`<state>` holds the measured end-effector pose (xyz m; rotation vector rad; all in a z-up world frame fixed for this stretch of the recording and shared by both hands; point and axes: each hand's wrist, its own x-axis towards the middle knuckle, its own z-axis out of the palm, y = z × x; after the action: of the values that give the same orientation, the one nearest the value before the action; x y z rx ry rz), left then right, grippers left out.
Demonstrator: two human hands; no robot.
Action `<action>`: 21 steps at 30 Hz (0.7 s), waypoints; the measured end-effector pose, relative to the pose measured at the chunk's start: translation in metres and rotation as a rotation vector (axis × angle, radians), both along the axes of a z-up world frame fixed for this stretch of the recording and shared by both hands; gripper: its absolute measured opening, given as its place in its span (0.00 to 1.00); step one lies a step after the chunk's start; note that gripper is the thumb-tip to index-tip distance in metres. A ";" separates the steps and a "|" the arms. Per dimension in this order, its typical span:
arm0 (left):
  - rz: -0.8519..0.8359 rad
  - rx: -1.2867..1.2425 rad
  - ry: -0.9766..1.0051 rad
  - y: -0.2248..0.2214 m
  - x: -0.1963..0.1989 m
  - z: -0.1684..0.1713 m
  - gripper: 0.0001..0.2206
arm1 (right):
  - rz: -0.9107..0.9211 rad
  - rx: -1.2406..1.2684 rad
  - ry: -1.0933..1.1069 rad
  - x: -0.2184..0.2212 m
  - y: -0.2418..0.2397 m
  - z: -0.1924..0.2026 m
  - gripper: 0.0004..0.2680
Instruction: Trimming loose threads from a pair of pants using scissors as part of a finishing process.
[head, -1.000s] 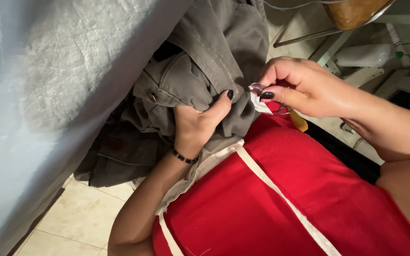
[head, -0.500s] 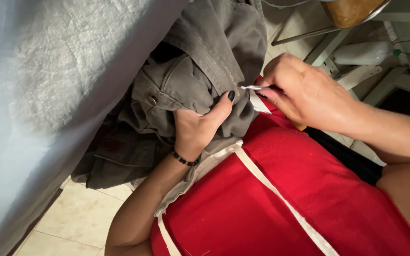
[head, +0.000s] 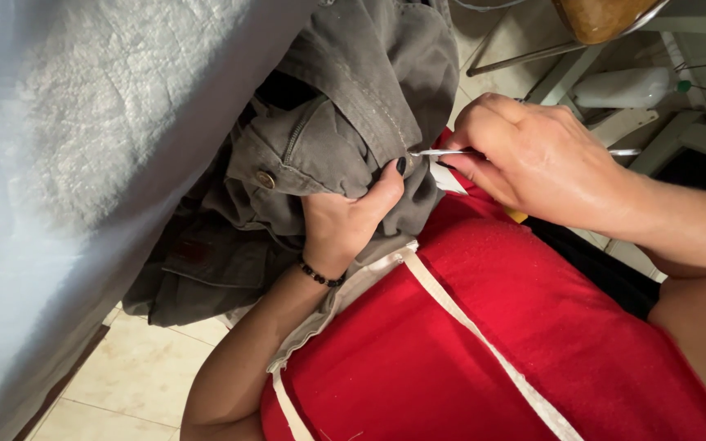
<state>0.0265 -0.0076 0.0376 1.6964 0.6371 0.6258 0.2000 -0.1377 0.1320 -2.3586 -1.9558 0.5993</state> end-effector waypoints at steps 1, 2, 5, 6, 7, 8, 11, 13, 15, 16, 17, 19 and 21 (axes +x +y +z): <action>-0.001 0.002 0.002 -0.001 0.000 -0.001 0.06 | 0.006 -0.007 -0.001 0.000 0.000 0.000 0.13; -0.001 0.003 0.002 0.000 0.001 0.000 0.06 | 0.006 -0.007 -0.001 0.001 0.000 0.000 0.13; -0.005 0.003 -0.035 0.003 0.002 0.004 0.04 | -0.017 0.060 0.108 0.004 -0.001 0.000 0.10; 0.008 -0.001 -0.011 0.003 0.002 0.004 0.05 | -0.032 0.102 0.162 0.005 -0.003 0.001 0.08; 0.022 -0.004 0.013 0.003 0.002 0.004 0.06 | -0.047 0.143 0.216 0.005 -0.004 0.001 0.07; 0.021 -0.005 0.014 0.003 0.003 0.005 0.06 | -0.048 0.143 0.217 0.006 -0.005 -0.001 0.07; 0.034 -0.115 -0.053 0.001 0.004 0.007 0.07 | -0.067 0.139 0.265 0.005 -0.004 -0.003 0.08; 0.089 -0.173 -0.026 -0.001 0.005 0.006 0.10 | -0.087 0.157 0.318 0.002 0.003 0.001 0.07; 0.094 -0.156 -0.026 0.000 0.009 0.002 0.11 | -0.053 0.197 0.294 0.004 0.001 -0.002 0.06; 0.102 -0.139 -0.020 0.000 0.009 0.000 0.12 | -0.017 0.235 0.276 0.004 0.001 -0.005 0.05; 0.103 -0.141 -0.017 -0.002 0.007 -0.001 0.12 | -0.017 0.233 0.280 0.003 -0.001 -0.006 0.05; 0.083 -0.187 0.014 -0.005 0.007 -0.003 0.09 | -0.038 0.238 0.212 0.003 -0.003 -0.006 0.05; 0.056 -0.189 0.017 -0.003 0.007 -0.002 0.06 | -0.056 0.229 0.213 0.005 -0.002 -0.006 0.05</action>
<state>0.0334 -0.0106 0.0352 1.5134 0.7347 0.5724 0.2047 -0.1395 0.1257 -2.1110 -1.7599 0.5634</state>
